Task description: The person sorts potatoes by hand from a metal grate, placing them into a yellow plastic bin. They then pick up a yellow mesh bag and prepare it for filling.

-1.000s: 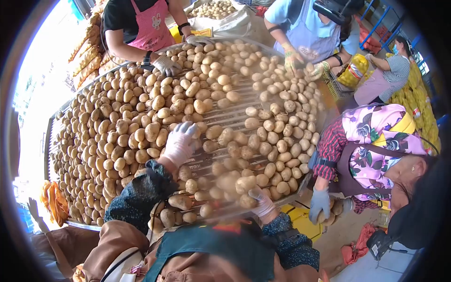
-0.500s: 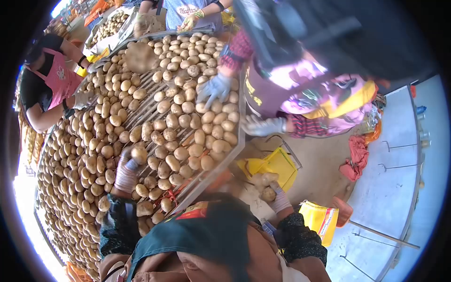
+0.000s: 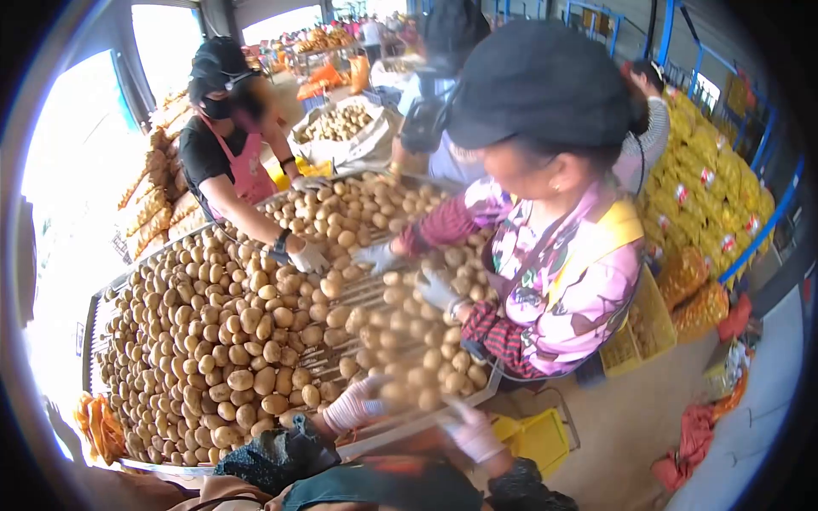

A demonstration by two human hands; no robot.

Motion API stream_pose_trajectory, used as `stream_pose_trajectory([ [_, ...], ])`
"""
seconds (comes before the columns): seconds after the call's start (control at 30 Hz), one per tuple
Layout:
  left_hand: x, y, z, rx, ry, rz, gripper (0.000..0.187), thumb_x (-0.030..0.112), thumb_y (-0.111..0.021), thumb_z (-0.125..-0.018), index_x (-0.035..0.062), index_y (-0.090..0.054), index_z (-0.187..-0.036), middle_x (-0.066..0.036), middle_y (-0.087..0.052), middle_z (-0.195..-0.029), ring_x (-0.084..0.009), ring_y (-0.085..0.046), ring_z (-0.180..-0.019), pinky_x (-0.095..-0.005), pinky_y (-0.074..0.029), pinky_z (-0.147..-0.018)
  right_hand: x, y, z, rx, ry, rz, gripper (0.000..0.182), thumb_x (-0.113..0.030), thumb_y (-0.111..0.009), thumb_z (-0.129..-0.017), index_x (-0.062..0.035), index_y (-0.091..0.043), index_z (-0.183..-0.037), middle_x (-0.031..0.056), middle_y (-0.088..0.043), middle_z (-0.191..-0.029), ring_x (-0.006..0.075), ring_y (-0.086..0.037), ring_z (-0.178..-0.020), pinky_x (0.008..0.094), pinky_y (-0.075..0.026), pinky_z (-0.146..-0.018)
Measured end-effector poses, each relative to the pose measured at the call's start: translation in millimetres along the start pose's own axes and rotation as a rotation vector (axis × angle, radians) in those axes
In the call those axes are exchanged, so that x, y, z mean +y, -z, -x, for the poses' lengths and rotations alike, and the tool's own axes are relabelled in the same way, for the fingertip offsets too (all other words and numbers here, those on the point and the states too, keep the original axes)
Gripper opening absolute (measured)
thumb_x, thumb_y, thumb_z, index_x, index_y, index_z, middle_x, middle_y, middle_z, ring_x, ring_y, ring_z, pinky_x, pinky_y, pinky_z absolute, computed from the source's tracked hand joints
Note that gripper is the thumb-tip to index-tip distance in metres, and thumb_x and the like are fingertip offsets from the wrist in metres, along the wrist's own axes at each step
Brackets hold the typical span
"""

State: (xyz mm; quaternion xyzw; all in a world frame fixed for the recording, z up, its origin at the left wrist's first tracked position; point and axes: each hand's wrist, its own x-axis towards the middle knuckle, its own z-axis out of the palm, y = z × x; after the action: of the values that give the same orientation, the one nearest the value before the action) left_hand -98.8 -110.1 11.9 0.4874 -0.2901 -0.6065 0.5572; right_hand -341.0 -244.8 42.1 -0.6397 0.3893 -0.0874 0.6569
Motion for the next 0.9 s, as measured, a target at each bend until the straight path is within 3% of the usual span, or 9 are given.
stream_pose_trajectory([
  [0.07, 8, -10, 4, -0.026, -0.006, -0.042, 0.067, 0.013, -0.075, -0.089, -0.0001, -0.043, -0.146, -0.008, -0.060, -0.130, -0.0156, -0.056, -0.118, -0.0314, -0.048, -0.100, 20, -27, -46, 0.060, 0.660, 0.332, 0.042, -0.029, -0.069, -0.095, 0.0001, -0.063, -0.124, 0.0165, -0.072, -0.097, 0.0280, -0.068, -0.086, 0.0357, -0.054, -0.081],
  [0.13, 24, -19, 11, 0.039, -0.065, -0.275, 0.068, 0.012, -0.076, -0.089, -0.0021, -0.042, -0.146, -0.008, -0.062, -0.128, -0.0158, -0.056, -0.117, -0.0317, -0.048, -0.100, -13, -37, -52, -0.093, 0.529, 0.325, 0.039, -0.029, -0.068, -0.095, 0.0004, -0.065, -0.121, 0.0196, -0.072, -0.100, 0.0291, -0.069, -0.088, 0.0367, -0.054, -0.082],
  [0.23, 16, -1, 20, 0.103, -0.044, -0.171, 0.061, 0.016, -0.072, -0.090, -0.0010, -0.045, -0.142, -0.012, -0.063, -0.124, -0.0201, -0.059, -0.114, -0.0351, -0.050, -0.098, -12, -51, -72, -0.185, 0.503, 0.319, 0.032, -0.025, -0.066, -0.096, 0.0008, -0.067, -0.114, 0.0214, -0.071, -0.099, 0.0295, -0.069, -0.085, 0.0384, -0.054, -0.076],
  [0.3, 12, 11, 29, 0.191, -0.109, -0.521, 0.057, 0.021, -0.069, -0.089, -0.0001, -0.050, -0.138, -0.017, -0.065, -0.123, -0.0273, -0.062, -0.114, -0.0393, -0.050, -0.098, 16, -60, -86, -0.236, 0.478, 0.295, 0.028, -0.022, -0.064, -0.097, -0.0008, -0.067, -0.114, 0.0211, -0.070, -0.100, 0.0302, -0.069, -0.087, 0.0388, -0.054, -0.077],
  [0.4, 6, 26, 44, 0.225, -0.062, -0.502, 0.064, 0.017, -0.077, -0.089, -0.0025, -0.046, -0.141, -0.006, -0.065, -0.117, -0.0143, -0.060, -0.107, -0.0303, -0.052, -0.093, 43, -70, -109, -0.370, 0.732, 0.549, 0.029, -0.023, -0.062, -0.099, -0.0019, -0.065, -0.118, 0.0208, -0.069, -0.105, 0.0298, -0.068, -0.094, 0.0386, -0.055, -0.079],
  [0.43, 2, 31, 45, 0.227, -0.123, -0.550, 0.062, 0.017, -0.077, -0.089, -0.0028, -0.048, -0.140, -0.007, -0.066, -0.115, -0.0135, -0.061, -0.103, -0.0297, -0.053, -0.089, 39, -67, -112, -0.371, 0.963, 0.925, 0.028, -0.022, -0.060, -0.099, -0.0027, -0.065, -0.119, 0.0193, -0.068, -0.109, 0.0293, -0.067, -0.099, 0.0376, -0.055, -0.083],
  [0.53, -3, 40, 46, 0.210, -0.106, -0.517, 0.061, 0.016, -0.077, -0.088, -0.0031, -0.049, -0.139, -0.008, -0.067, -0.114, -0.0133, -0.062, -0.100, -0.0302, -0.054, -0.086, 16, -78, -102, -0.411, 0.508, 0.527, 0.028, -0.023, -0.060, -0.098, -0.0037, -0.065, -0.117, 0.0184, -0.068, -0.108, 0.0324, -0.067, -0.097, 0.0375, -0.054, -0.084],
  [0.73, 16, 48, 47, 0.204, -0.023, -0.473, 0.062, 0.014, -0.077, -0.087, -0.0037, -0.048, -0.140, -0.009, -0.067, -0.111, -0.0139, -0.065, -0.095, -0.0284, -0.055, -0.082, 38, -86, -122, -0.359, 0.719, 0.744, 0.033, -0.025, -0.061, -0.097, -0.0029, -0.065, -0.122, 0.0201, -0.068, -0.111, 0.0324, -0.067, -0.098, 0.0374, -0.054, -0.085],
  [0.9, 27, 50, 45, 0.167, -0.003, -0.283, 0.060, 0.010, -0.075, -0.087, -0.0046, -0.049, -0.139, -0.009, -0.067, -0.110, -0.0136, -0.065, -0.094, -0.0280, -0.056, -0.082, 32, -98, -116, -0.306, 0.433, 0.349, 0.032, -0.019, -0.060, -0.096, -0.0014, -0.063, -0.122, 0.0170, -0.068, -0.110, 0.0297, -0.066, -0.099, 0.0378, -0.053, -0.087],
])
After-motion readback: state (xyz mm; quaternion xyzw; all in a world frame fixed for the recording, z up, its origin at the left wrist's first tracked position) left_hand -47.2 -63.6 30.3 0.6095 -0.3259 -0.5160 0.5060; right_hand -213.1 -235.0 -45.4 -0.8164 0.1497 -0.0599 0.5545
